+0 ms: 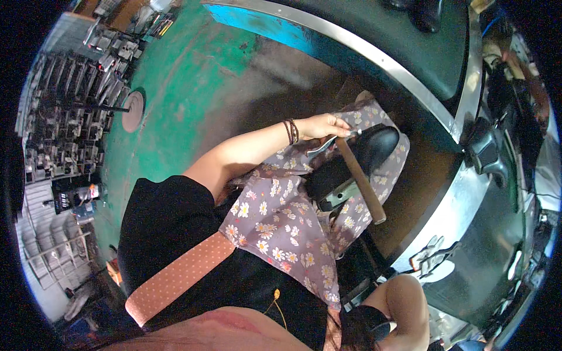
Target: Using a hammer to secure or shape shoe uppers onto lasts on a conveyor belt.
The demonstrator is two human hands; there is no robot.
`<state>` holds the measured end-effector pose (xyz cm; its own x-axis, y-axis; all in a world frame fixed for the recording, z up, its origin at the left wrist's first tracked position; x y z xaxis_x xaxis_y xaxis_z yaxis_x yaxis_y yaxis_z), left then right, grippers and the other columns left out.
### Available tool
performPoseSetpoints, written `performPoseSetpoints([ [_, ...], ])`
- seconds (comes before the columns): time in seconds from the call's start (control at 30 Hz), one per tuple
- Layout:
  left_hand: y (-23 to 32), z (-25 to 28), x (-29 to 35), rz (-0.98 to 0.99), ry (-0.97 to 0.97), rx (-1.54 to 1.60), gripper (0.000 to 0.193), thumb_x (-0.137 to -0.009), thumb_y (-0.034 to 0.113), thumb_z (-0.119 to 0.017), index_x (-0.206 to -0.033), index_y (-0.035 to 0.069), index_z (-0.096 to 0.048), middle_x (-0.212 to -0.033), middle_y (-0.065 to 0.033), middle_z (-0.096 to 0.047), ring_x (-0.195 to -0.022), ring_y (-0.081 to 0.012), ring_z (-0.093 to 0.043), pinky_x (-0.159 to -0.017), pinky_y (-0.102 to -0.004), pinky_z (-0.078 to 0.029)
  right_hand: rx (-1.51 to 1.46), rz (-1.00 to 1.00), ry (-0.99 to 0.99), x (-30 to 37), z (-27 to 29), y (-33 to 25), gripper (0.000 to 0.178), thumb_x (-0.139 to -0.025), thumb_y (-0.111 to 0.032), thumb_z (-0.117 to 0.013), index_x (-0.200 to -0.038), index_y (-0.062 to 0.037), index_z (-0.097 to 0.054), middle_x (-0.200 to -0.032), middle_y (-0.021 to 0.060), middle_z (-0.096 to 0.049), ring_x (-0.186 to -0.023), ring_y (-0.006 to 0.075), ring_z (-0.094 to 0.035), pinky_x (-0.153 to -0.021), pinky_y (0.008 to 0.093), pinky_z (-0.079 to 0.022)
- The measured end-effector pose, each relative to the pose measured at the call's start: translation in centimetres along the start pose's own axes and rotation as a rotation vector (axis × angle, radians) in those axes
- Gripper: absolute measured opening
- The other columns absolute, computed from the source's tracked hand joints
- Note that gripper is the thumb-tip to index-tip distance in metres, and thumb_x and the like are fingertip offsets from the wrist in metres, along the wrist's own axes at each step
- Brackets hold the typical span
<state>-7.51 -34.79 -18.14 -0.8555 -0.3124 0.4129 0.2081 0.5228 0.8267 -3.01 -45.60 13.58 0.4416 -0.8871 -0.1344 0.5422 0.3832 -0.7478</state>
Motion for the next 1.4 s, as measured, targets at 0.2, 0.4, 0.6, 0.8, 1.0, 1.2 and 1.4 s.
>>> performPoseSetpoints([
  [0.2,-1.1,1.8,-0.6,-0.114,0.011,-0.152,0.028,-0.097,0.029,-0.057,-0.108,0.005,-0.065,-0.081,-0.0007,-0.064,-0.065,-0.0079,-0.061,-0.058,-0.0223,-0.050,0.078,0.091,-0.016,-0.7,3.1,-2.5,0.026,-0.086,-0.014,-0.061,-0.107,0.0011,-0.063,-0.084,0.0158,-0.063,-0.074,0.0279,-0.063,-0.066,0.0371,-0.050],
  [0.4,0.8,0.8,0.8,-0.197,0.084,-0.111,0.025,-0.095,0.025,-0.059,-0.104,0.003,-0.066,-0.085,-0.0005,-0.062,-0.072,-0.0079,-0.058,-0.064,-0.0237,-0.049,0.286,0.077,0.047,1.5,8.8,-6.7,0.024,-0.087,-0.014,-0.061,-0.106,0.0007,-0.063,-0.085,0.0151,-0.062,-0.076,0.0277,-0.062,-0.067,0.0373,-0.049],
  [0.6,-0.1,1.0,0.7,-0.196,0.141,-0.085,0.021,-0.096,0.026,-0.057,-0.092,0.007,-0.065,-0.076,0.0038,-0.061,-0.061,-0.0061,-0.055,-0.056,-0.0224,-0.045,0.482,0.053,0.142,4.5,13.4,-11.1,0.023,-0.087,-0.014,-0.061,-0.105,0.0003,-0.063,-0.087,0.0145,-0.061,-0.078,0.0275,-0.061,-0.069,0.0374,-0.049],
  [0.8,-1.3,2.0,0.5,-0.161,0.181,-0.026,0.025,-0.095,0.022,-0.058,-0.105,0.000,-0.065,-0.087,-0.0009,-0.065,-0.072,-0.0086,-0.058,-0.065,-0.0239,-0.046,0.527,0.051,0.159,5.7,15.3,-12.8,0.021,-0.088,-0.013,-0.060,-0.104,-0.0001,-0.063,-0.089,0.0138,-0.060,-0.080,0.0273,-0.060,-0.071,0.0376,-0.048],
  [1.0,0.2,1.5,1.5,-0.215,0.228,-0.010,0.017,-0.095,0.019,-0.056,-0.097,0.004,-0.065,-0.076,0.0039,-0.061,-0.064,-0.0053,-0.055,-0.059,-0.0223,-0.045,0.437,0.062,0.121,5.1,15.4,-11.0,0.019,-0.089,-0.013,-0.060,-0.103,-0.0004,-0.062,-0.090,0.0132,-0.060,-0.083,0.0271,-0.059,-0.073,0.0377,-0.048],
  [1.2,-0.6,2.5,2.9,-0.201,0.307,-0.026,0.021,-0.095,0.019,-0.056,-0.102,0.002,-0.065,-0.083,0.0040,-0.062,-0.071,-0.0051,-0.055,-0.065,-0.0220,-0.045,0.245,0.120,0.095,4.1,13.9,-7.3,0.018,-0.089,-0.012,-0.060,-0.102,-0.0008,-0.062,-0.092,0.0125,-0.059,-0.085,0.0270,-0.058,-0.075,0.0378,-0.047],
  [1.4,0.2,2.7,2.6,-0.228,0.330,-0.112,0.025,-0.094,0.020,-0.058,-0.105,-0.001,-0.066,-0.084,0.0026,-0.063,-0.074,-0.0058,-0.055,-0.068,-0.0232,-0.044,0.020,0.167,0.086,2.9,10.5,-3.2,0.016,-0.090,-0.012,-0.059,-0.102,-0.0012,-0.062,-0.093,0.0119,-0.058,-0.087,0.0268,-0.058,-0.077,0.0380,-0.047],
])
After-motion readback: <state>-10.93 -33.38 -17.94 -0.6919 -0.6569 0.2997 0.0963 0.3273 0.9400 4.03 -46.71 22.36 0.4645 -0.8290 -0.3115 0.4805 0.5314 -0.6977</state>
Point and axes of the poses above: each hand's wrist, its own x-axis away from the middle knuckle, its own z-axis out of the back of the hand, y = z × x, the point moved 6 cm from there along -x, towards the middle knuckle
